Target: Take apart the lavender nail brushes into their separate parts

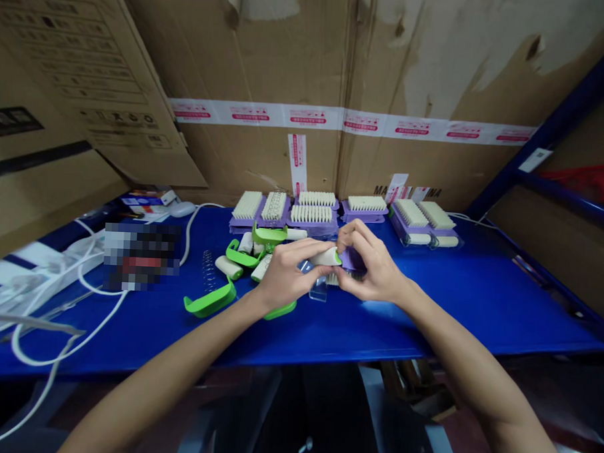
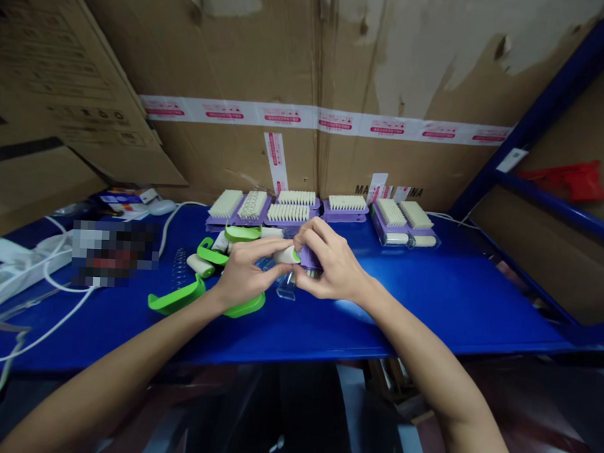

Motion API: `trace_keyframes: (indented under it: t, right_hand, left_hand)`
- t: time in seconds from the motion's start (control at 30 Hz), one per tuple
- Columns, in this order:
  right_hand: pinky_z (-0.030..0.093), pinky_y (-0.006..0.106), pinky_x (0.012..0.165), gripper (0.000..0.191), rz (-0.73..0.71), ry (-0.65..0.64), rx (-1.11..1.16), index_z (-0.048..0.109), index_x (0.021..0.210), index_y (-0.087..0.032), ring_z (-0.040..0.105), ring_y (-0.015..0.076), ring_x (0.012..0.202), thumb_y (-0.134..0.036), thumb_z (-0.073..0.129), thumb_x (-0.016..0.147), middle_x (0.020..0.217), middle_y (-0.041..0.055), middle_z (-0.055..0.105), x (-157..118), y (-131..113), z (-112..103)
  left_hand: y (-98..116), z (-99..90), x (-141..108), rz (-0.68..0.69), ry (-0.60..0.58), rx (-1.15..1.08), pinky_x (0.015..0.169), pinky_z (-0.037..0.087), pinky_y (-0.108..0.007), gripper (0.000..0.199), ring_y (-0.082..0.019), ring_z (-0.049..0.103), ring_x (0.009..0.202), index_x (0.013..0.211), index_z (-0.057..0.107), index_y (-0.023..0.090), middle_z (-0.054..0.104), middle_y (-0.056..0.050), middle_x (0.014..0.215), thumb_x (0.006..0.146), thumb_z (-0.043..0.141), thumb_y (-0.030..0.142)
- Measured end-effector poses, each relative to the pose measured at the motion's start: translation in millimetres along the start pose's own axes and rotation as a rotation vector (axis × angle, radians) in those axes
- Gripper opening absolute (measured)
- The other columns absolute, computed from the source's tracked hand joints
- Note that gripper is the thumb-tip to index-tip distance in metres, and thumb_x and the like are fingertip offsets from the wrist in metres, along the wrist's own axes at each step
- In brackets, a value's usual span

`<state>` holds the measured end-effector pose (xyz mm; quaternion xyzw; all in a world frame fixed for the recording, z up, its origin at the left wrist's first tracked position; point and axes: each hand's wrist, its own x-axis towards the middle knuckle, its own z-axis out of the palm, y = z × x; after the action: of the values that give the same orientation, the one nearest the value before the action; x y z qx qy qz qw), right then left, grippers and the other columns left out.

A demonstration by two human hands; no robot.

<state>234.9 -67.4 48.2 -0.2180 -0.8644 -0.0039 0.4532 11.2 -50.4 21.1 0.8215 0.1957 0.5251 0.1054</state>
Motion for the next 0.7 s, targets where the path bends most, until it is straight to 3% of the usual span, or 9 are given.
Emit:
trace_keyframes:
  t: [0.2,0.33,0.43,0.57,0.6,0.7]
  right_hand:
    - [0.055,0.042,0.077,0.036,-0.036,-0.045,-0.018,0.041,0.102,-0.028,0.054,0.026,0.095,-0.018,0.069,0.083,0.1,0.0052,0.052,-1.7,0.8,5.6]
    - [0.057,0.04,0.076,0.032,-0.041,-0.058,-0.015,0.041,0.1,-0.028,0.055,0.0241,0.093,-0.02,0.071,0.092,0.099,0.0042,0.052,-2.3,3.8,2.1]
    - [0.063,0.042,0.082,0.026,-0.027,-0.098,-0.014,0.052,0.112,-0.027,0.062,0.0245,0.098,-0.034,0.076,0.103,0.108,0.0071,0.058,-4.6,10.2,-3.5]
    - [0.068,0.049,0.095,0.084,0.116,-0.239,0.045,0.054,0.158,-0.028,0.076,0.0302,0.116,-0.067,0.089,0.092,0.138,0.0146,0.071,-7.5,18.4,-14.6]
    - [0.068,0.049,0.098,0.084,0.155,-0.265,0.055,0.054,0.162,-0.029,0.078,0.0304,0.118,-0.066,0.087,0.094,0.142,0.0139,0.074,-7.9,19.7,-17.0]
    - [0.067,0.044,0.095,0.055,0.215,-0.243,0.038,0.071,0.152,-0.03,0.083,0.0282,0.112,-0.056,0.078,0.105,0.133,0.0091,0.084,-8.0,22.6,-22.3]
  left_hand:
    - [-1.1,-1.0,0.2,0.054,-0.082,-0.054,0.098,0.071,-0.037,0.021,-0.027,0.087,0.107,0.118,0.085,0.018,0.089,-0.01,0.117,0.099,0.081,0.011]
    - [-1.8,-1.1,-1.7,0.06,-0.086,-0.044,0.091,0.07,-0.035,0.022,-0.026,0.086,0.103,0.123,0.083,0.017,0.089,-0.011,0.114,0.102,0.077,0.014]
    - [-5.8,-1.5,-3.7,-0.069,-0.087,-0.054,0.084,0.068,-0.034,0.024,-0.024,0.084,0.092,0.124,0.084,0.02,0.089,-0.009,0.11,0.1,0.08,0.02]
    - [-14.5,-1.0,-2.7,-0.382,-0.057,-0.244,0.086,0.067,-0.035,0.035,-0.025,0.084,0.097,0.129,0.08,0.019,0.088,-0.01,0.114,0.101,0.082,0.039]
    - [-16.9,-1.4,-1.6,-0.445,-0.041,-0.303,0.089,0.067,-0.036,0.037,-0.026,0.084,0.101,0.13,0.079,0.018,0.087,-0.011,0.115,0.102,0.08,0.043]
    - [-25.3,-7.7,2.8,-0.509,0.077,-0.277,0.088,0.066,-0.034,0.038,-0.025,0.082,0.105,0.125,0.079,0.017,0.083,-0.011,0.115,0.1,0.08,0.046]
